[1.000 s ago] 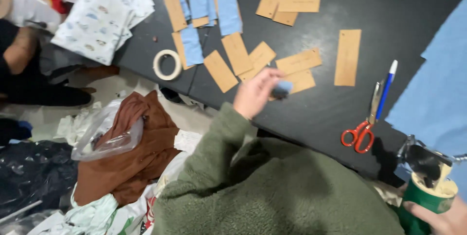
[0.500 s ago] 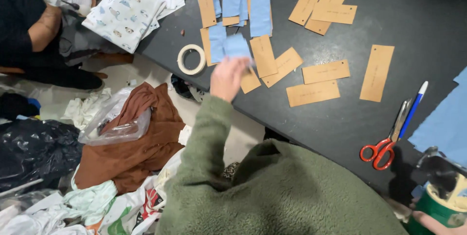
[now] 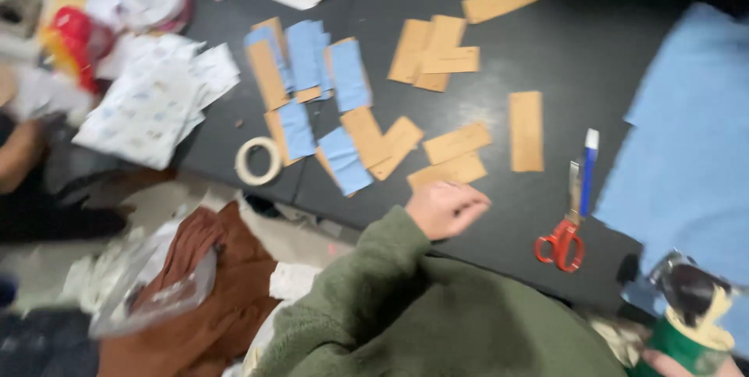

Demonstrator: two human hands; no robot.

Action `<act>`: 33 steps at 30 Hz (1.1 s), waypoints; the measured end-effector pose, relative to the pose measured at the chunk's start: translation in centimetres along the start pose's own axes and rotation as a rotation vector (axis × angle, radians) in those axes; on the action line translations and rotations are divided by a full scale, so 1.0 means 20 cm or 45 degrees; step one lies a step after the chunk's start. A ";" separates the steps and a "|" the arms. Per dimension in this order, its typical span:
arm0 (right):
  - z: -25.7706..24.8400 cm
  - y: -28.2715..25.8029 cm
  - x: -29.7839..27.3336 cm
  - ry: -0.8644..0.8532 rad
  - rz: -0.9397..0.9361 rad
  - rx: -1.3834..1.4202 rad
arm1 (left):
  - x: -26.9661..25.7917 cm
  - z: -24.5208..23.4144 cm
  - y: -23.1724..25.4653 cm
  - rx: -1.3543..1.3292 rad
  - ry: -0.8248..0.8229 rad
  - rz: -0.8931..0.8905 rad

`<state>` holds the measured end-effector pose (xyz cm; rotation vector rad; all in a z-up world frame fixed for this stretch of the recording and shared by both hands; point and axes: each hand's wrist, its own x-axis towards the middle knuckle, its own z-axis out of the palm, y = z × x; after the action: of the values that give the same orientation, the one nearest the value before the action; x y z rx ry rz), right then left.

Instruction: The person marks a cardboard template with a pen, then uses a handheld electric rotary cutter to cut a piece of light blue fabric. They subsequently use scissors to trim the edges of the cut fabric piece.

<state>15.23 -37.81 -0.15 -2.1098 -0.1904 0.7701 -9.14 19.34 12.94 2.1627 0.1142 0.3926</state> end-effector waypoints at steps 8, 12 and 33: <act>0.33 -0.38 -0.78 0.445 0.338 0.055 | 0.24 0.83 0.21 0.065 -0.672 0.616; 0.34 -0.52 -0.91 0.464 0.460 0.022 | 0.27 1.09 0.27 0.111 -0.782 0.906; 0.37 -0.44 -0.91 0.111 0.783 -0.342 | 0.17 1.39 0.22 0.492 -0.914 1.151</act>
<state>-2.46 -34.45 11.63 -2.4831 0.4481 1.0444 2.63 -4.04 2.34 2.4957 -1.3080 0.0545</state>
